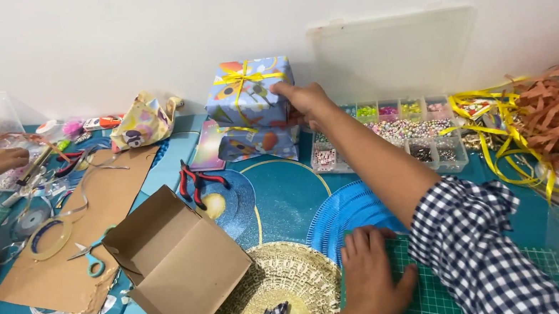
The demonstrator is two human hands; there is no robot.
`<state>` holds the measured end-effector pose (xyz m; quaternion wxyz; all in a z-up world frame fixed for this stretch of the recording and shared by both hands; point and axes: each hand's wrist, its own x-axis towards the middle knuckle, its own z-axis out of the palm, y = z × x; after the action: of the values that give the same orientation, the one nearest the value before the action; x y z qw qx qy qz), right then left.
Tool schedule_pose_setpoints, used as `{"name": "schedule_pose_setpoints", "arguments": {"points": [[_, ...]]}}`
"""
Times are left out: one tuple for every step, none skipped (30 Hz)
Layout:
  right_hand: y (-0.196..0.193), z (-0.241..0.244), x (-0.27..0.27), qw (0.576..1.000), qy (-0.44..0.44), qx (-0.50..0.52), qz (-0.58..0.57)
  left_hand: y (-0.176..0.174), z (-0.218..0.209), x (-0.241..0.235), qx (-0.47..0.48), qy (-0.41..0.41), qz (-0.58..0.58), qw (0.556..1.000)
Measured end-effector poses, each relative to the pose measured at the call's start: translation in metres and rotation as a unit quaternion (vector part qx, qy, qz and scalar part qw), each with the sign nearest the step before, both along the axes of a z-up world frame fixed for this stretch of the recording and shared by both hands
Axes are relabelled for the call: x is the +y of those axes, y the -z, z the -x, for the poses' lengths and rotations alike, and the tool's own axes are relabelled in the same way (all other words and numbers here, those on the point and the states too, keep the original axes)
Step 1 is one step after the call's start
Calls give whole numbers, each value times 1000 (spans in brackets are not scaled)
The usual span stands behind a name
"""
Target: The person ties a yellow ribbon around a small gift wrapped in blue paper, forming a bow. They then pick up a larger gift wrapped in the same paper and tie a yellow ribbon around it, finishing with a bow. The person places the finished gifts on the table.
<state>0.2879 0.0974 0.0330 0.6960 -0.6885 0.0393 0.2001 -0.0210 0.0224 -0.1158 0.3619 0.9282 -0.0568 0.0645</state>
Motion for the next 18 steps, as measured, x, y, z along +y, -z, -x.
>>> {"name": "schedule_pose_setpoints", "arguments": {"points": [[1, -3, 3, 1000, 7, 1, 26, -3, 0, 0, 19, 0, 0, 1000], [6, -6, 5, 1000, 8, 3, 26, -3, 1, 0, 21, 1, 0, 1000], [10, -10, 6, 999, 15, 3, 29, -5, 1, -1, 32, -2, 0, 999], [14, -14, 7, 999, 22, 4, 32, -6, 1, -1, 44, -4, 1, 999], [16, -16, 6, 999, 22, 5, 33, -4, 1, -1, 45, -5, 2, 999], [18, -18, 5, 999, 30, -1, 32, -3, 1, -1, 32, -6, 3, 999], [20, -20, 3, 999, 39, -8, 31, -1, 1, -3, 19, -7, 5, 1000], [21, -21, 4, 999, 39, -7, 33, -2, 1, -2, 20, -7, 6, 1000], [23, -21, 3, 998, 45, -21, 38, -3, 2, -1, 20, -4, 4, 1000], [25, -22, 2, 997, 51, -34, 44, -4, 2, -1, 20, -1, 2, 1000], [28, -22, 1, 997, 53, -33, 45, -5, 2, -1, 22, 2, 3, 1000], [32, -21, 0, 991, 54, -63, 102, -5, 2, -1, 25, 0, 3, 1000], [36, -21, -1, 982, 54, -93, 157, -5, 1, 0, 28, 0, 2, 1000], [38, -17, -2, 982, 56, -92, 158, -7, 1, -1, 29, 2, 3, 1000], [40, -13, -3, 981, 55, -106, 155, -8, 1, -1, 41, -3, 3, 999], [43, -9, -3, 980, 55, -120, 152, -10, 1, -2, 54, -8, 3, 999], [48, -3, -7, 979, 56, -118, 155, -9, 1, -2, 55, -6, 6, 998], [52, 4, -10, 966, 61, -193, 160, -9, 0, -2, 48, -7, -2, 999]]}}
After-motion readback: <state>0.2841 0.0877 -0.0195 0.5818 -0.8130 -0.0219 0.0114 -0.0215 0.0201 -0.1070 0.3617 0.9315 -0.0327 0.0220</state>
